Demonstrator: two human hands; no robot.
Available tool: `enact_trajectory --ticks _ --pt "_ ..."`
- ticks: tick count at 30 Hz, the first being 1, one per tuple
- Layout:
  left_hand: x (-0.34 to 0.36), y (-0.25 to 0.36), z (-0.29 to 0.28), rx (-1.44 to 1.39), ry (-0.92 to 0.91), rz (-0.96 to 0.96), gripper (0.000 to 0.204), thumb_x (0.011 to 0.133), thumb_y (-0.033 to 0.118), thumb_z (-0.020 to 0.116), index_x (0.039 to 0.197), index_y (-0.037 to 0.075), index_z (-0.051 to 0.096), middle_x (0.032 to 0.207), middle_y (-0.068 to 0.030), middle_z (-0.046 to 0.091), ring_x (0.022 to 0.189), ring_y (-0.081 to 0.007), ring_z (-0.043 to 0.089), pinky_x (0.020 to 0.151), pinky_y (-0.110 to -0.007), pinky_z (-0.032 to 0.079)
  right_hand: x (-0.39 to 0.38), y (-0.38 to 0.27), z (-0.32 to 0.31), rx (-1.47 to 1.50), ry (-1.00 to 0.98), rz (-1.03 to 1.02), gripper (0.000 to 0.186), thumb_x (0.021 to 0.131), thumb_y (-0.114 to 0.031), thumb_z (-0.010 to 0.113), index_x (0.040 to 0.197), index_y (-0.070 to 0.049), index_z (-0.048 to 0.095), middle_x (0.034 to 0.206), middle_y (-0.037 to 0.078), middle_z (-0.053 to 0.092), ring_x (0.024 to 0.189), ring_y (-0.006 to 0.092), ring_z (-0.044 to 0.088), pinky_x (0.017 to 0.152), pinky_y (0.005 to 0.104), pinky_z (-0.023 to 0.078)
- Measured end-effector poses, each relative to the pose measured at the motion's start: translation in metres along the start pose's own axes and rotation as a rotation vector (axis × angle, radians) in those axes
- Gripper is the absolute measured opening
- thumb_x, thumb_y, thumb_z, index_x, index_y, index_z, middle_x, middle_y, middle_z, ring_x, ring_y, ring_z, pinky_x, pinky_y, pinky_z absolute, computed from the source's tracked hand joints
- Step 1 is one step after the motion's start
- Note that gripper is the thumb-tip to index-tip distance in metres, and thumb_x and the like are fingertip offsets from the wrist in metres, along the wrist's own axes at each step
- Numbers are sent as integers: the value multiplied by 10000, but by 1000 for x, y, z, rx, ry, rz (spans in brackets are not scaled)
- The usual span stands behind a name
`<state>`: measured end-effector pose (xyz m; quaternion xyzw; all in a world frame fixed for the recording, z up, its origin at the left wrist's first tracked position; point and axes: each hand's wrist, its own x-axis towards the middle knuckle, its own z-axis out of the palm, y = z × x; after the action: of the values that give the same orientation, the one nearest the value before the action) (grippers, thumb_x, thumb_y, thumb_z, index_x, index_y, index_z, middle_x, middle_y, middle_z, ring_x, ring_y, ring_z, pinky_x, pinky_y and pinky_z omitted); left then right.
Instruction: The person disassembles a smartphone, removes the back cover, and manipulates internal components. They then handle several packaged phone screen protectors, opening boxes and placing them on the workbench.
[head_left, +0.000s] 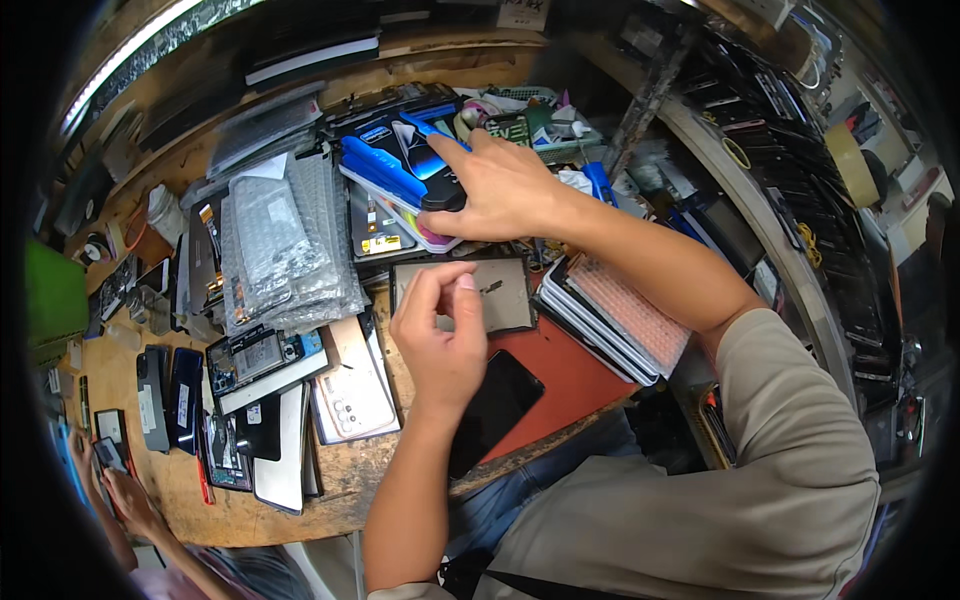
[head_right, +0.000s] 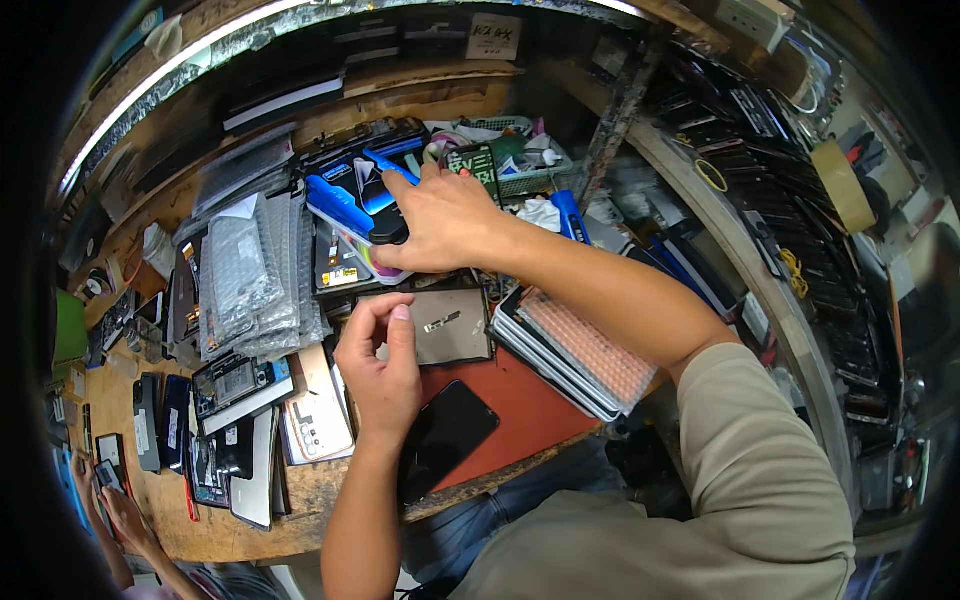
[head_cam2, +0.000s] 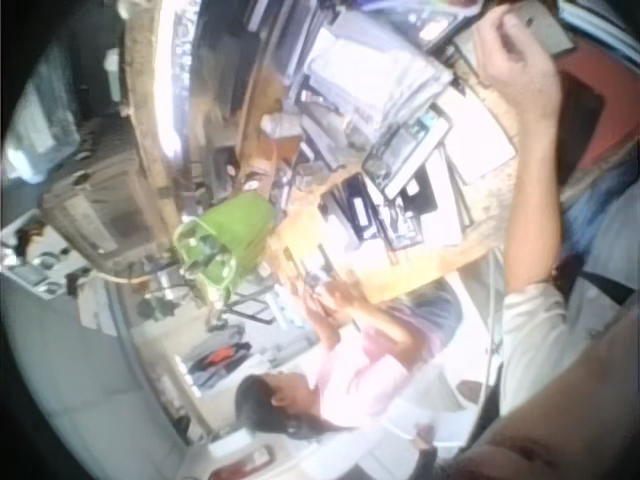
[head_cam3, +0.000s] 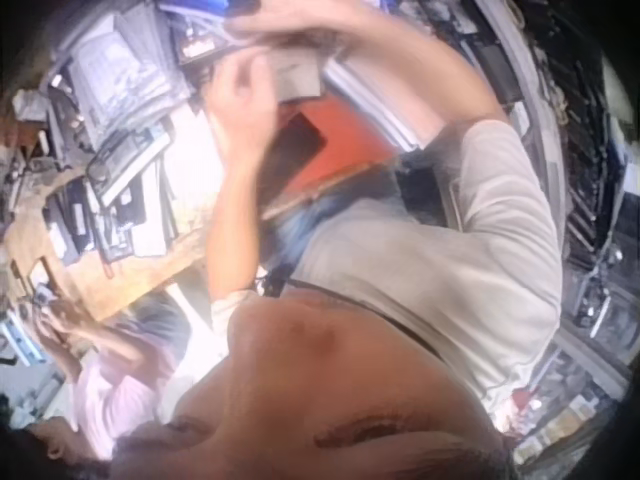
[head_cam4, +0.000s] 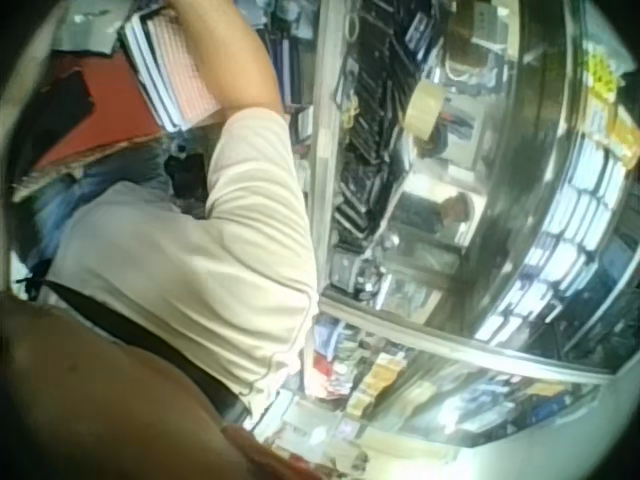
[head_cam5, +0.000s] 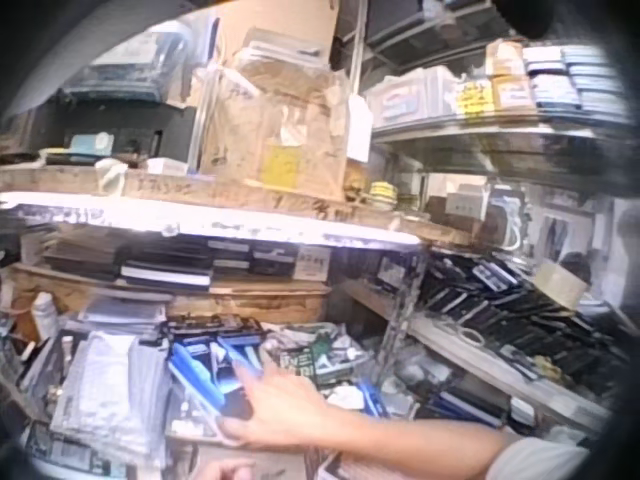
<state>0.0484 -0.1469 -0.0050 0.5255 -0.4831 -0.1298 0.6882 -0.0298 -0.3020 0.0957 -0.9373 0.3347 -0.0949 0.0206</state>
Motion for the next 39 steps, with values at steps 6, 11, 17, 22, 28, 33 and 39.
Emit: enact_trajectory --ticks 6,11,17,22,28,33,39 --pt "3 -9 -4 -51 25 -89 106 985 73 669 1022 1 736 794 -20 642 691 -87 568 637 -267 460 -1 20 -5 128 79 -5 909 879 -629 693 1593 -109 477 1274 360 608 1262 488 597 1069 505 489" --pt "2 -9 -5 -52 19 -120 107 992 72 665 1021 3 742 797 -15 650 701 -84 577 646 -262 466 -16 31 -31 197 237 45 866 865 -593 741 1550 -102 543 1180 335 624 1138 450 623 1043 471 484" --pt "2 -1 2 -26 5 -52 92 981 59 676 1013 -1 738 802 -29 656 675 -91 576 630 -269 473 32 81 -42 -103 533 296 915 844 -673 698 1569 -145 516 1230 363 612 1212 487 613 1027 528 514" --pt "3 1 -1 11 0 8 89 975 55 677 1002 -9 732 806 -50 659 653 -104 582 614 -278 477 88 90 -32 -73 595 318 879 854 -650 681 1503 -72 551 1300 401 557 1246 543 559 1039 578 496" --pt "3 3 0 9 -5 11 93 972 50 668 1002 -14 728 805 -80 663 646 -137 605 613 -294 492 127 95 -23 -41 679 404 921 824 -682 732 1504 -86 557 1277 369 611 1244 536 579 1041 558 509" --pt "2 5 2 23 -30 53 95 964 39 665 1011 -17 725 815 -101 665 642 -169 628 610 -309 509 155 104 -51 -72 808 282 860 846 -665 742 1457 -78 592 1386 217 640 1307 396 605 1093 488 494" --pt "5 12 0 26 -68 60 94 965 34 662 1015 -16 724 806 -102 650 643 -175 637 606 -311 516 202 115 -75 -124 892 129 785 854 -656 733 1393 -92 647 1382 190 672 1291 385 621 1061 482 515"
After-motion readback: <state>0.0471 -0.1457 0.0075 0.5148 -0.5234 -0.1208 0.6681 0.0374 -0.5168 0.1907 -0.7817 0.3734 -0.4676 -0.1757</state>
